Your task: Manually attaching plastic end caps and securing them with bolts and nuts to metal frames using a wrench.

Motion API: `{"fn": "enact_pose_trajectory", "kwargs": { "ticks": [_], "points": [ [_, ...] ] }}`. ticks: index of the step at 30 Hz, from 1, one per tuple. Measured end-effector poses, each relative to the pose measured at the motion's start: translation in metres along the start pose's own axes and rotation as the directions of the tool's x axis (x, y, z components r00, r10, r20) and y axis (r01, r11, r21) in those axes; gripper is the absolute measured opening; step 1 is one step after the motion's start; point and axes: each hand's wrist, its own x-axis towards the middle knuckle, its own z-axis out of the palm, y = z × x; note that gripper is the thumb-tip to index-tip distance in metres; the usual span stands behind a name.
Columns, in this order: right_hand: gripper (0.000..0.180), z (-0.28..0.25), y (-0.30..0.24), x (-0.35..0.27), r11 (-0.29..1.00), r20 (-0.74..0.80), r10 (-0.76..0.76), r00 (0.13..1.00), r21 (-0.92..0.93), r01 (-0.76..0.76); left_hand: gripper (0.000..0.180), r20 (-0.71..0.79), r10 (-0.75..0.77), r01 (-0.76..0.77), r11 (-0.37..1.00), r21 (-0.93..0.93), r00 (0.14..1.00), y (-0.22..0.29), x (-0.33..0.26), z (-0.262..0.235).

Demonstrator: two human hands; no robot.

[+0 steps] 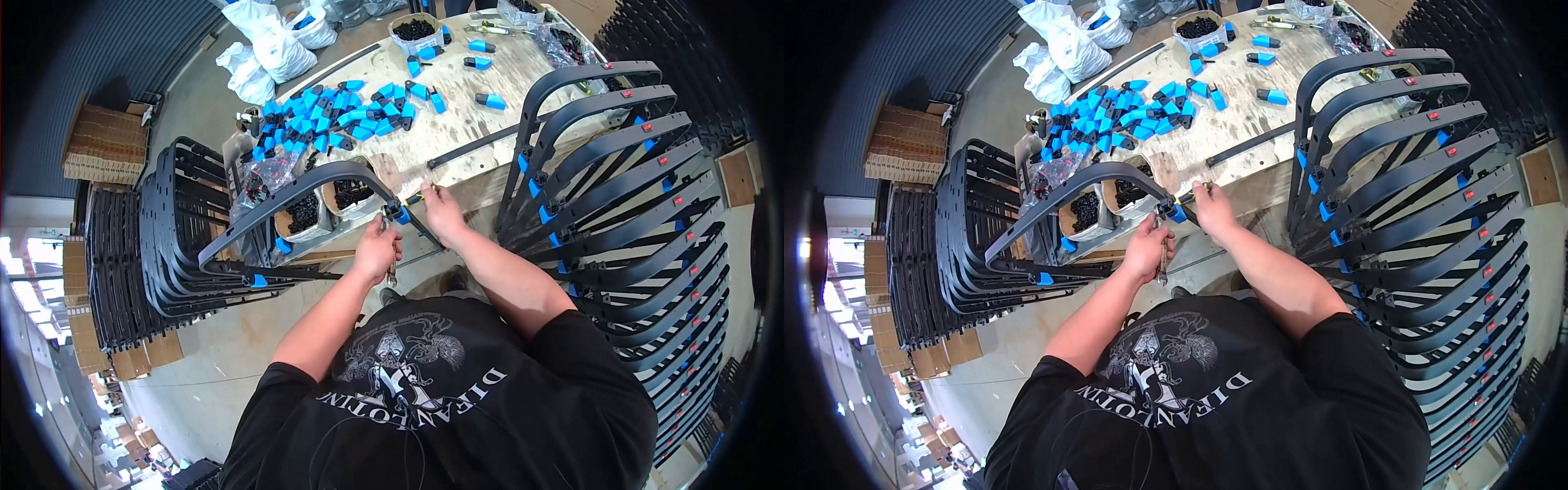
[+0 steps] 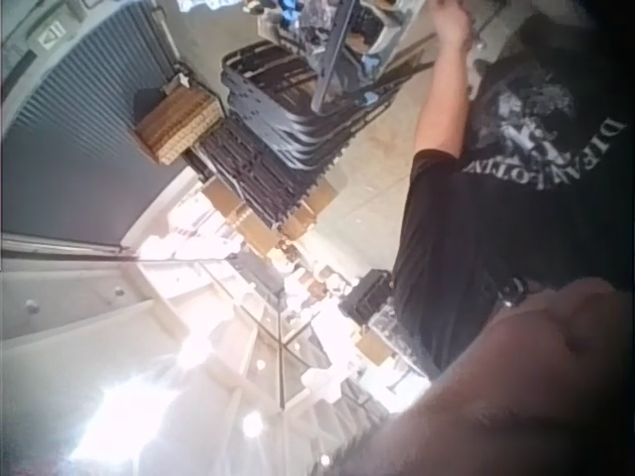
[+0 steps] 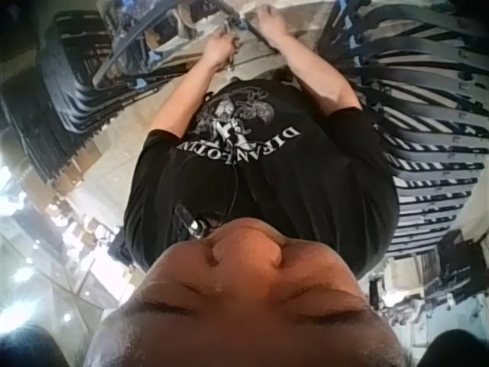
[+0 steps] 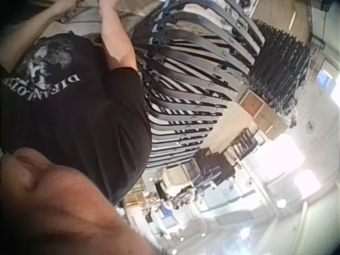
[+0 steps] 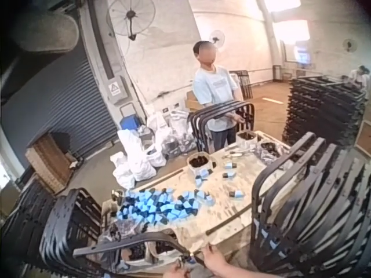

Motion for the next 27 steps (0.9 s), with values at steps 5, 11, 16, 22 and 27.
{"fn": "enact_pose_trajectory", "kwargs": {
  "ticks": [5,11,16,22,27],
  "points": [
    [0.036,0.003,0.0,0.001,0.989,0.07,0.066,0.995,0.125,-0.075,0.072,0.041,-0.015,0.015,1.0,-0.002,0.999,0.015,-0.004,-0.002],
    [0.034,-0.002,0.002,0.011,0.98,0.096,0.148,0.984,0.119,-0.159,0.061,0.123,-0.01,0.004,0.999,0.046,0.992,0.028,-0.008,-0.001],
    [0.038,-0.001,-0.002,0.008,0.982,0.132,0.117,0.984,0.13,-0.134,0.052,0.141,-0.006,-0.001,0.999,0.046,0.99,0.026,-0.004,-0.005],
    [0.041,-0.01,-0.001,0.01,0.997,0.138,0.003,0.99,0.073,-0.013,0.036,0.172,-0.026,0.026,1.0,0.005,0.985,0.03,0.0,-0.007],
    [0.043,-0.025,-0.011,0.031,0.923,0.301,-0.023,0.953,-0.359,0.135,0.036,0.187,-0.011,0.003,0.999,0.043,0.982,0.032,-0.001,-0.004]
  ]
}}
